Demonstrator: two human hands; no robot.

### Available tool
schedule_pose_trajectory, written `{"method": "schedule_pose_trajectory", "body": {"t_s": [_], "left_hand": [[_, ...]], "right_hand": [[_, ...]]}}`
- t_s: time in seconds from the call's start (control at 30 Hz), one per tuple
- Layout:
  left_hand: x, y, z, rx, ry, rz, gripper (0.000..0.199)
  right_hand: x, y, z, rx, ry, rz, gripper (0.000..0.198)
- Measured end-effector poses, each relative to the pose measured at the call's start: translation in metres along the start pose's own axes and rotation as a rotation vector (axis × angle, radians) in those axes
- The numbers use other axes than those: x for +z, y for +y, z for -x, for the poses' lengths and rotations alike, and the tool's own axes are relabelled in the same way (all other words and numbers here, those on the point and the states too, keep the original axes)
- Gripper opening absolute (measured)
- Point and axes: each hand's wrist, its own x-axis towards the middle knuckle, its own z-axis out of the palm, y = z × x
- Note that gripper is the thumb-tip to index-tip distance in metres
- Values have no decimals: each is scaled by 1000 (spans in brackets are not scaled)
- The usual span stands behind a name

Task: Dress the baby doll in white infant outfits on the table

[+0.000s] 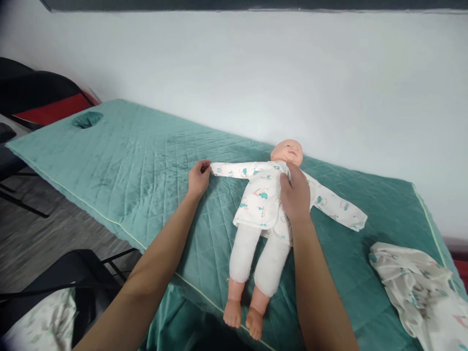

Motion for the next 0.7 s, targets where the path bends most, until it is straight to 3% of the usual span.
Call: {"method": "schedule_pose_trajectory", "body": {"t_s": [0.3, 0.5, 0.7], "left_hand": [[1, -1, 0, 5, -12, -37, 31], [1, -3, -1, 77, -40, -131, 32], [2, -3, 1, 120, -53, -220, 35]], "right_hand": [[1, 4, -1, -7, -1, 14, 55], [4, 15, -6, -92, -29, 55, 48], [5, 14, -5, -57, -12, 36, 48]]}}
